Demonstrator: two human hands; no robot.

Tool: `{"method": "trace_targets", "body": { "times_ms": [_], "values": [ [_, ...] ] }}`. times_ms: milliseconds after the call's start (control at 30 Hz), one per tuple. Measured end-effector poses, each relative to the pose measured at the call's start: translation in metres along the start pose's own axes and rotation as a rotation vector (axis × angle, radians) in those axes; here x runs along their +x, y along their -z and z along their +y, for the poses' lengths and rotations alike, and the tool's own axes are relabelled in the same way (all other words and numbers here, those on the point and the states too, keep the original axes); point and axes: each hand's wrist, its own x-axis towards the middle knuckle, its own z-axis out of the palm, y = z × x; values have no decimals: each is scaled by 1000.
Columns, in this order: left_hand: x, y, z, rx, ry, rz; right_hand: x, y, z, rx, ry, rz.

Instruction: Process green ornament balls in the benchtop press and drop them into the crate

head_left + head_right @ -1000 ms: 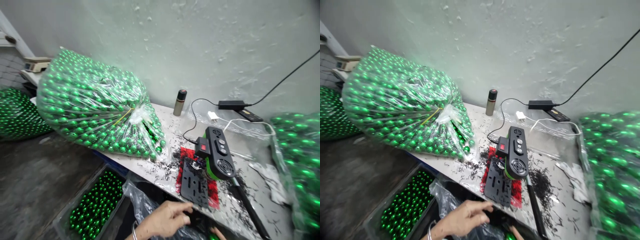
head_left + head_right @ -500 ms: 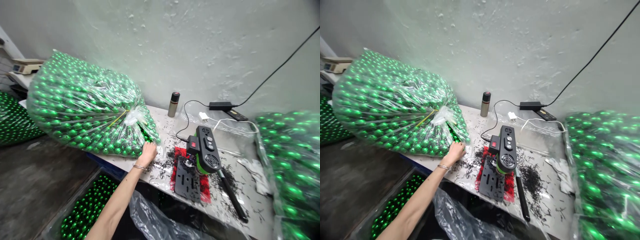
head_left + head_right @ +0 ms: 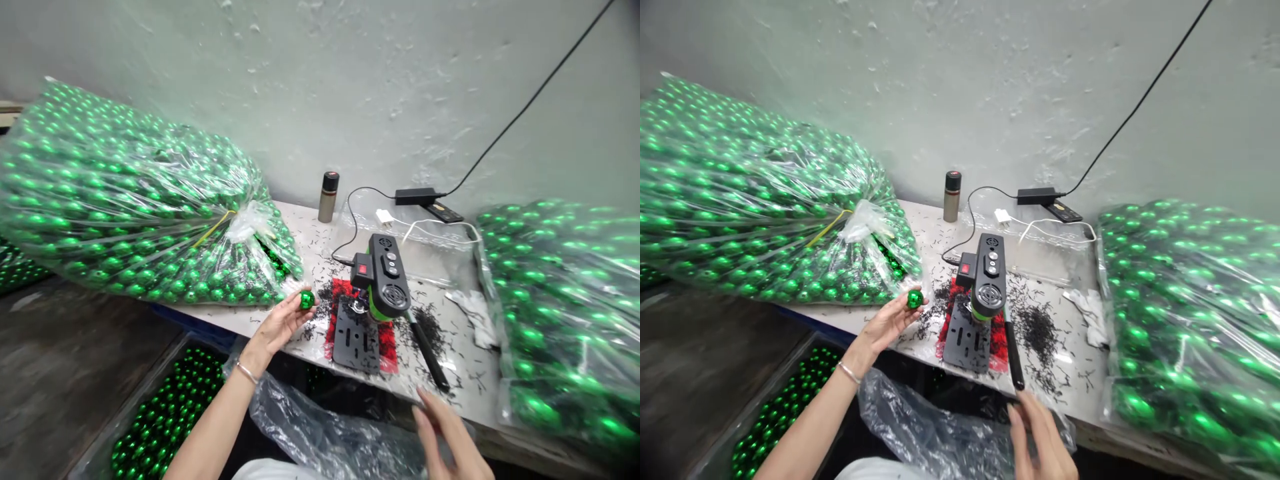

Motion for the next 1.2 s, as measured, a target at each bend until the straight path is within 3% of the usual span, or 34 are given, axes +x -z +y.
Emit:
{"method": "trace_targets", "body": {
  "times_ms": [200,467,700,900,1000,1200],
  "values": [
    [-4,-22,-33,-146,155,-10,64,-2,-27,31,58,223],
    [4,-32,-55,-136,194,126,86,-2,-45,53,131,271],
    [9,-36,-70,111,34,126,102,-12,-50,47,223,265],
    [11,-41,-80,218,10,80,105,-14,-51,80,200,263],
    [14,-41,-87,446,-73,58,104,-15,-51,100,191,258],
    [15,-38,-101,1004,-401,38,103,-16,-50,108,191,248]
  ]
}}
